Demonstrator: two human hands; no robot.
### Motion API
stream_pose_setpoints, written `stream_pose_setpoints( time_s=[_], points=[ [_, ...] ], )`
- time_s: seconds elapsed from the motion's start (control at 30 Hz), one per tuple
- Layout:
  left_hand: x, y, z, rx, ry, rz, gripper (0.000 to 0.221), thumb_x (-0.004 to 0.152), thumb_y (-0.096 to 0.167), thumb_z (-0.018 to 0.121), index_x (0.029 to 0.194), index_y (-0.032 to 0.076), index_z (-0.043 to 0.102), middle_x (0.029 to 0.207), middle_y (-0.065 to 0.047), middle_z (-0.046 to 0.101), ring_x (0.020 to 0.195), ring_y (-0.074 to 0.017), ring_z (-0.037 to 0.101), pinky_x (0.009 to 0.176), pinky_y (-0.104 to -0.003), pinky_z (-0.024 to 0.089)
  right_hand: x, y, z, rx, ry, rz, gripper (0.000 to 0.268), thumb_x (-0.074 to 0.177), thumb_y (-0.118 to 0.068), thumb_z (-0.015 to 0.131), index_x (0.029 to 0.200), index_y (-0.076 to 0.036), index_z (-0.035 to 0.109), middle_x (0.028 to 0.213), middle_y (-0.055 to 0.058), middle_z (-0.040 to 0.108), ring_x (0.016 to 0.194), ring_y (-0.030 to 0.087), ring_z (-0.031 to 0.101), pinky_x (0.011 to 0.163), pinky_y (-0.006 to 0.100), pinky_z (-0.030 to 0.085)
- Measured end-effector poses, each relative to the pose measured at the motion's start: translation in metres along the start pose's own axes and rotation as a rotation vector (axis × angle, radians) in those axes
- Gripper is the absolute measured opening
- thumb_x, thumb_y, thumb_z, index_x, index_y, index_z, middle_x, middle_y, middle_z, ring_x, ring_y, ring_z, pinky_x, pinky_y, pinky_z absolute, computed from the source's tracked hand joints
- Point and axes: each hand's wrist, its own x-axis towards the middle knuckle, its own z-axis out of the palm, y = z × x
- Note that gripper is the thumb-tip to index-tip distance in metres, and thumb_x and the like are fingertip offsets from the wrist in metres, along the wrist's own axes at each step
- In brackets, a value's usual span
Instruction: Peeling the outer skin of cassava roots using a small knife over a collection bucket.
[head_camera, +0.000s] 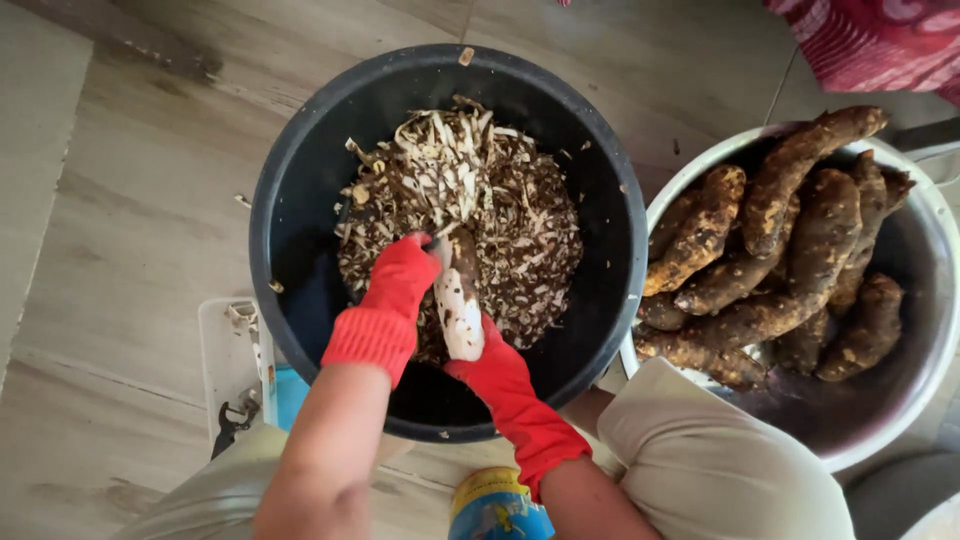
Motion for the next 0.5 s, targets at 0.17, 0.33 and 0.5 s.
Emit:
stream_pose_setpoints(
  time_s=[0.17, 0.33, 0.5],
  points=[
    [-0.195, 0.08, -0.081, 0.115, -0.009, 0.001, 0.045, 0.099, 0.034, 0.045, 0.137, 0.017, 0.061, 0.129, -0.019, 0.069, 0.125, -0.0349, 0.065, 0.112, -0.045, 0.048, 0.039, 0.041, 0.002, -0.357, -0.015, -0.051, 0.11, 0.058, -0.047, 0.089, 0.154, -0.04, 0.036, 0.129, 0.008, 0.068, 0.117, 0.026, 0.067, 0.1, 0.034, 0.055],
    [-0.128, 0.053, -0.062, 0.043, -0.103, -0.002, 0.048, 0.102, 0.025, 0.044, 0.147, 0.014, 0.058, 0.14, -0.023, 0.064, 0.13, -0.0413, 0.061, 0.115, -0.05, 0.046, 0.047, 0.046, 0.005, -0.678, -0.006, -0.033, 0.115, 0.059, -0.064, 0.085, 0.155, -0.053, 0.023, 0.128, -0.004, 0.068, 0.112, 0.018, 0.069, 0.097, 0.031, 0.056],
    [-0.02, 0.016, -0.022, -0.034, 0.016, -0.016, 0.046, 0.092, 0.046, 0.057, 0.137, 0.04, 0.063, 0.125, -0.007, 0.073, 0.116, -0.0282, 0.07, 0.096, -0.041, 0.058, 0.114, 0.1, 0.009, 0.1, -0.357, -0.087, 0.096, 0.069, -0.027, 0.095, 0.151, -0.028, 0.044, 0.109, 0.018, 0.069, 0.082, 0.032, 0.074, 0.06, 0.041, 0.06]
  ],
)
